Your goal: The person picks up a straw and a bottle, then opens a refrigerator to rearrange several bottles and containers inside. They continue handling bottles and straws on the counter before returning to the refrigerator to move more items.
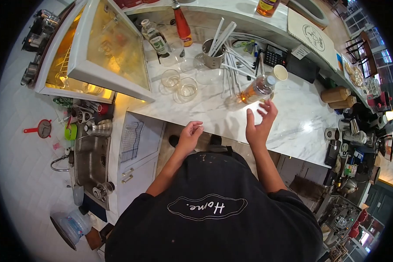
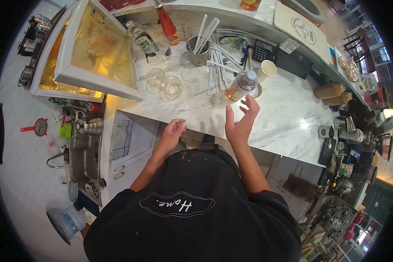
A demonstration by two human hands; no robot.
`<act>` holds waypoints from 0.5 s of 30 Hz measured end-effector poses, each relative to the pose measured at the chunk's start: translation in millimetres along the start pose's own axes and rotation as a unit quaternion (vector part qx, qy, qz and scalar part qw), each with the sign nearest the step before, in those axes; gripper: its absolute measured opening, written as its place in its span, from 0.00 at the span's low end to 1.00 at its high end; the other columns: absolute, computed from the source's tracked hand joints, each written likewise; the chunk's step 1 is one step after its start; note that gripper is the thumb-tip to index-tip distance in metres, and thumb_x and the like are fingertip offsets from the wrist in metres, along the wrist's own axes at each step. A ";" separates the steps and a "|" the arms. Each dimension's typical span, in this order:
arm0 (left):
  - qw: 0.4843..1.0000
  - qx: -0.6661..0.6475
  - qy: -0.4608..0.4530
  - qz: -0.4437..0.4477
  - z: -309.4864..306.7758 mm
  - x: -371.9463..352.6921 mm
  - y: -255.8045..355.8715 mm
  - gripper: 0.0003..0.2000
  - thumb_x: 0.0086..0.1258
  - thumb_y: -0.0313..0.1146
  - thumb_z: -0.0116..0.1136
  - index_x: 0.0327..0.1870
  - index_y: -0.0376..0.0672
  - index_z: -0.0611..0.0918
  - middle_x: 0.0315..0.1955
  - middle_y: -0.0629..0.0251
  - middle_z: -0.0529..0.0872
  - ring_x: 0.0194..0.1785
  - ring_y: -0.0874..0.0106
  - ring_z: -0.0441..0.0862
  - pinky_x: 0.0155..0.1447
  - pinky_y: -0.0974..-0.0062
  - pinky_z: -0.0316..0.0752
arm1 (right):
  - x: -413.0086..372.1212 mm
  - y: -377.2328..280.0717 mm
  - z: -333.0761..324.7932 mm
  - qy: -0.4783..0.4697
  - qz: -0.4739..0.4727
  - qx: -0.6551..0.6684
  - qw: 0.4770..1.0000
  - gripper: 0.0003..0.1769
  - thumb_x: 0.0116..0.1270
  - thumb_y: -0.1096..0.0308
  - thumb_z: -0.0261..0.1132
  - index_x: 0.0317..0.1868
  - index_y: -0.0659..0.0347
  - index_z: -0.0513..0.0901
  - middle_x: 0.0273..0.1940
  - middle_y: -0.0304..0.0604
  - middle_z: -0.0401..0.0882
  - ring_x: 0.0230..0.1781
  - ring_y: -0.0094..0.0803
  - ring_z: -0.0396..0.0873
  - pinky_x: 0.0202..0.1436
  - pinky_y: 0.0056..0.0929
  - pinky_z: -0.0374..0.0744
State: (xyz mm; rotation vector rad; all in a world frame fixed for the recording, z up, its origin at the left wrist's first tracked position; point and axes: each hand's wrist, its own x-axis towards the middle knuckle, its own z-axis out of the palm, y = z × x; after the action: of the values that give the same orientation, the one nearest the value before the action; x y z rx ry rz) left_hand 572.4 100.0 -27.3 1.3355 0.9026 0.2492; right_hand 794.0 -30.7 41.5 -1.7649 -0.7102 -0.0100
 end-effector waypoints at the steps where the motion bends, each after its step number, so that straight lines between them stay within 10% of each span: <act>1: 1.000 0.001 -0.002 -0.001 5.0 3.1 2.1 0.16 0.80 0.38 0.57 0.61 0.40 0.78 0.49 0.63 0.86 0.50 0.75 0.82 0.53 0.77 0.74 | 7.2 2.8 -4.0 0.016 -0.005 -0.011 1.000 0.40 0.64 0.70 0.73 0.73 0.64 0.61 0.66 0.53 0.62 0.63 0.43 0.71 0.61 0.41 0.76; 15: 1.000 0.017 0.020 -0.007 19.0 0.5 8.2 0.16 0.79 0.40 0.56 0.61 0.44 0.79 0.49 0.64 0.87 0.51 0.75 0.82 0.53 0.74 0.74 | 71.2 47.4 0.7 -0.068 0.044 -0.003 0.997 0.60 0.56 0.65 0.79 0.81 0.62 0.50 0.72 0.60 0.64 0.73 0.51 0.67 0.75 0.42 0.66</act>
State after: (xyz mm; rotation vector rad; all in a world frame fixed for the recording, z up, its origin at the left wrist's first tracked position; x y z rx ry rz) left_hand 588.4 88.6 -20.7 1.3593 0.9543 0.2509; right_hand 873.7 -4.4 25.4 -1.8127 -0.7299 0.1688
